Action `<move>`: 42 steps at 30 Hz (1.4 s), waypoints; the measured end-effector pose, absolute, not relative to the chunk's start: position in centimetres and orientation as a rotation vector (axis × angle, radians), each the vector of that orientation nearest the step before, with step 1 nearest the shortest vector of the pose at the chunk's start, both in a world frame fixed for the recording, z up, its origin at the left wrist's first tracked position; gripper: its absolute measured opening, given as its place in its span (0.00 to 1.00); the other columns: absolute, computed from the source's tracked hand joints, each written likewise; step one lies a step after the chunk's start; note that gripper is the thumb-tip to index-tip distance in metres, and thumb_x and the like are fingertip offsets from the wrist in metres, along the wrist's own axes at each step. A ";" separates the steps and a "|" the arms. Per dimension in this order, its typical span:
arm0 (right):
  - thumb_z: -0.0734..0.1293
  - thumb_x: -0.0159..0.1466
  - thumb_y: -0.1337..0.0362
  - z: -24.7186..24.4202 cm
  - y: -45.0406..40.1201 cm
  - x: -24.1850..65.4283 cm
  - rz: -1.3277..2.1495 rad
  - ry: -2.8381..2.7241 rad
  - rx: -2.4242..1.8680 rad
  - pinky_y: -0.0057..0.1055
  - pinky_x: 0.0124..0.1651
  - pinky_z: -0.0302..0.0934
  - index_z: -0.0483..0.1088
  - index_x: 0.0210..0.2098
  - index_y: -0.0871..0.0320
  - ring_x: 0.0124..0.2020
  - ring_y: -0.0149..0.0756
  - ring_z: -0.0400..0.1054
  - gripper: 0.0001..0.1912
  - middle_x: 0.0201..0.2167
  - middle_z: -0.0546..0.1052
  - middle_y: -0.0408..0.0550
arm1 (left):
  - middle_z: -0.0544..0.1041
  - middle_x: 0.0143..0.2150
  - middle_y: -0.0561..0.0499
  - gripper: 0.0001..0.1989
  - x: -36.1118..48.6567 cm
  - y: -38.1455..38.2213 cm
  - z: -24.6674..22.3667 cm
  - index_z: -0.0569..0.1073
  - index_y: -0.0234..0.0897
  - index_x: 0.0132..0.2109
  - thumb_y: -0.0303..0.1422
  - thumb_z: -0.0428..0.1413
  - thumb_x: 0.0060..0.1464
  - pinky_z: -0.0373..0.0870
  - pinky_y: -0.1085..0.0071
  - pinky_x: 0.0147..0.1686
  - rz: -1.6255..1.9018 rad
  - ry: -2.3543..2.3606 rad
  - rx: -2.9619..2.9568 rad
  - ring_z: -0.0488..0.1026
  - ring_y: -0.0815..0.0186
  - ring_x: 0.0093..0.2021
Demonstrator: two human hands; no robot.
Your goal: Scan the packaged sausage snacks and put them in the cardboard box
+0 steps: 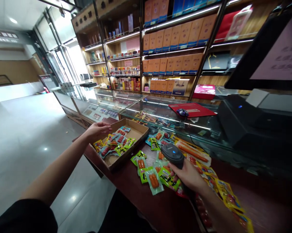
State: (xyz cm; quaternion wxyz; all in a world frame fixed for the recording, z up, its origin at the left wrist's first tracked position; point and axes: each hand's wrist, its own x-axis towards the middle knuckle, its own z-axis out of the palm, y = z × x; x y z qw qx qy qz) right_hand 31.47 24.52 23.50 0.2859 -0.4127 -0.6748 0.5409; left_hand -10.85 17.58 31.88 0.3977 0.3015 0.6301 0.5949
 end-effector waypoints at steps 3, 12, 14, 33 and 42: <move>0.69 0.55 0.59 24.0 24.4 31.4 1.443 -1.799 -1.109 0.33 0.19 0.66 0.66 0.36 0.56 0.19 0.38 0.71 0.12 0.20 0.74 0.42 | 0.80 0.32 0.42 0.16 -10.5 17.6 32.0 0.74 0.30 0.35 0.28 0.70 0.38 0.76 0.76 0.32 1.487 1.602 0.777 0.80 0.64 0.34; 0.69 0.55 0.59 24.4 24.6 31.7 1.430 -1.767 -1.206 0.29 0.18 0.63 0.65 0.35 0.57 0.15 0.34 0.68 0.12 0.18 0.73 0.41 | 0.80 0.31 0.43 0.20 -3.5 23.4 30.5 0.74 0.29 0.35 0.36 0.71 0.37 0.77 0.66 0.39 1.274 1.480 1.016 0.80 0.61 0.34; 0.69 0.56 0.59 24.5 24.6 31.9 1.414 -1.762 -1.225 0.29 0.18 0.63 0.65 0.36 0.57 0.15 0.33 0.67 0.12 0.18 0.73 0.41 | 0.80 0.30 0.44 0.20 -1.2 25.2 29.8 0.73 0.29 0.34 0.36 0.71 0.36 0.77 0.65 0.40 1.226 1.422 1.042 0.80 0.60 0.35; 0.66 0.60 0.59 25.5 25.2 33.4 1.276 -1.808 -1.204 0.29 0.18 0.65 0.68 0.35 0.56 0.17 0.35 0.70 0.07 0.21 0.75 0.44 | 0.75 0.52 0.37 0.26 9.1 35.4 20.6 0.71 0.33 0.55 0.30 0.60 0.46 0.66 0.67 0.52 0.285 1.975 2.050 0.72 0.53 0.54; 0.66 0.59 0.60 26.6 25.0 33.5 1.243 -1.883 -1.223 0.31 0.21 0.67 0.68 0.34 0.57 0.17 0.36 0.71 0.07 0.20 0.75 0.44 | 0.75 0.49 0.34 0.22 9.9 34.7 20.1 0.71 0.31 0.50 0.24 0.59 0.45 0.66 0.63 0.51 0.145 2.027 2.120 0.72 0.52 0.51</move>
